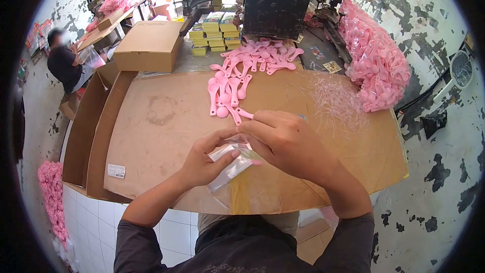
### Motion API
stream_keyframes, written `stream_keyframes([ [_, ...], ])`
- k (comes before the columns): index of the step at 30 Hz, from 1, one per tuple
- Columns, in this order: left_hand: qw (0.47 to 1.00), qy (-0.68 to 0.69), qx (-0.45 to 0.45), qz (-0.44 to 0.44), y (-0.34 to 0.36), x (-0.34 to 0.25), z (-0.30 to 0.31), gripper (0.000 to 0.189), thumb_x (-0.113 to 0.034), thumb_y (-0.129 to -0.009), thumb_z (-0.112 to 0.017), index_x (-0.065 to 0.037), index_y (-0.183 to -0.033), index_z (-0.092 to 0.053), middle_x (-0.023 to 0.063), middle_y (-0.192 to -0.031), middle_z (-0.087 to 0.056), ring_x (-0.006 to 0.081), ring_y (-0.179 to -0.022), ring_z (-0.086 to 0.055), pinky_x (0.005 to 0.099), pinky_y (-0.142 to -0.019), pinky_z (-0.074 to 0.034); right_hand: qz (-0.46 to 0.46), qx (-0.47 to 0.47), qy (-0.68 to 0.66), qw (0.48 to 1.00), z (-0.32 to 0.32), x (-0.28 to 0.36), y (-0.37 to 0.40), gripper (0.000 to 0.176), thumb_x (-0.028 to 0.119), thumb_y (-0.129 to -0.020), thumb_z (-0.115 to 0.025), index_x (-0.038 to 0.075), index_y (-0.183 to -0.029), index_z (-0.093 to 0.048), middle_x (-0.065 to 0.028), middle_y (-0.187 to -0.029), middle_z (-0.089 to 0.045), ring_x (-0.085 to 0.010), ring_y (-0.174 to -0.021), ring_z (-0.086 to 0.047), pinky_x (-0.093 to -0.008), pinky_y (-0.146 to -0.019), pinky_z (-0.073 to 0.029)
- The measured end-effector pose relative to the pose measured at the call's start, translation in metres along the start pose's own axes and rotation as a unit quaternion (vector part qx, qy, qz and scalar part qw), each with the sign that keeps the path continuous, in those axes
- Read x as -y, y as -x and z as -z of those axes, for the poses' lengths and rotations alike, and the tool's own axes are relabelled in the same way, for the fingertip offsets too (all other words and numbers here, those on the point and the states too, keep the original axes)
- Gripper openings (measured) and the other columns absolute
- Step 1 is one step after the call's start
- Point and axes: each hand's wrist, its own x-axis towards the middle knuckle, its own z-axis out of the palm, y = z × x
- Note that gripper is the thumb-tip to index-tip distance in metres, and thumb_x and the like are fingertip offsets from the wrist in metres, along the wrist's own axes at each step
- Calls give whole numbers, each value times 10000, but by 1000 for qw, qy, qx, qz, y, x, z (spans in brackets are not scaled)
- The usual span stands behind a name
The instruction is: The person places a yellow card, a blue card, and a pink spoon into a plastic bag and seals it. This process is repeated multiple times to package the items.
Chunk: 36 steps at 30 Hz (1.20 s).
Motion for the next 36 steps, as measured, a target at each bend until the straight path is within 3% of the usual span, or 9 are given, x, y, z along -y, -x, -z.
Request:
stream_keyframes([
  [7, 995, 94, -17, 22, 0, 2, -2, 277, -48, -1009, -614, 8, -1279, -641, 132, -1100, -752, 167, -1036, -728, 300, -904, -566, 30, -45, -25, 998, -10, -1, -1, 236, 80, -826, -741, 41, -1056, -703, -108, -918, -666, -292, -788, -663, -406, -688, -527],
  [10, 997, 68, -23, 19, -1, -6, -1, 249, -1, -1014, -592, 35, -1257, -632, 108, -1088, -742, 166, -1043, -718, 310, -950, -559, -13, -72, -13, 997, -13, 2, -2, 238, 71, -807, -746, 46, -1038, -698, -92, -966, -660, -285, -823, -661, -397, -709, -520],
  [13, 995, 77, -52, 32, 1, -7, 2, 270, 14, -1012, -582, 45, -1277, -627, 110, -1081, -745, 169, -1021, -727, 299, -903, -574, 61, -146, 59, 986, -16, 3, -7, 238, 87, -788, -758, 59, -1014, -692, -71, -1016, -647, -258, -923, -655, -376, -801, -499],
  [19, 987, -104, -107, -59, 2, -12, 1, 333, -30, -964, -654, 37, -1290, -631, 125, -898, -775, 158, -793, -766, 277, -682, -599, 101, -116, 189, 970, -24, 12, -11, 231, 173, -794, -746, 53, -981, -685, -63, -1086, -631, -223, -1088, -615, -365, -920, -433],
  [25, 965, -233, -80, -90, 5, -11, 2, 338, -8, -923, -701, 71, -1246, -646, 100, -870, -761, 128, -755, -742, 276, -672, -600, 114, -66, 259, 957, -33, 5, -10, 241, 196, -797, -701, 47, -983, -666, -62, -1045, -613, -237, -1087, -597, -360, -934, -425],
  [31, 982, -180, -54, -30, 0, -14, 5, 327, -19, -954, -674, 21, -1277, -645, 102, -901, -760, 119, -755, -733, 268, -664, -599, 34, -99, 163, 981, -13, -16, -14, 163, 145, -863, -648, 74, -1001, -597, -74, -962, -571, -221, -968, -594, -372, -847, -442],
  [33, 993, -95, -65, 8, 0, -11, 7, 324, -18, -971, -653, 9, -1294, -637, 105, -917, -761, 120, -778, -731, 267, -674, -597, -117, -28, -80, 989, 5, -27, 0, 112, 140, -927, -609, 71, -1013, -588, -55, -888, -565, -164, -884, -594, -347, -770, -453],
  [34, 996, -53, -70, 27, 0, -9, 8, 323, -17, -980, -642, 3, -1302, -633, 107, -925, -762, 121, -789, -730, 266, -679, -596, -190, 9, -201, 961, 17, -35, 10, 91, 137, -959, -590, 69, -1019, -583, -46, -852, -562, -135, -843, -594, -334, -732, -458],
  [36, 996, -43, -70, 44, 1, -7, 11, 329, -14, -988, -629, 14, -1316, -616, 111, -934, -761, 126, -817, -727, 266, -700, -594, -270, 63, -495, 823, 52, -55, 40, 98, 145, -1020, -552, 50, -1006, -574, -2, -739, -527, -73, -735, -562, -274, -660, -455],
])
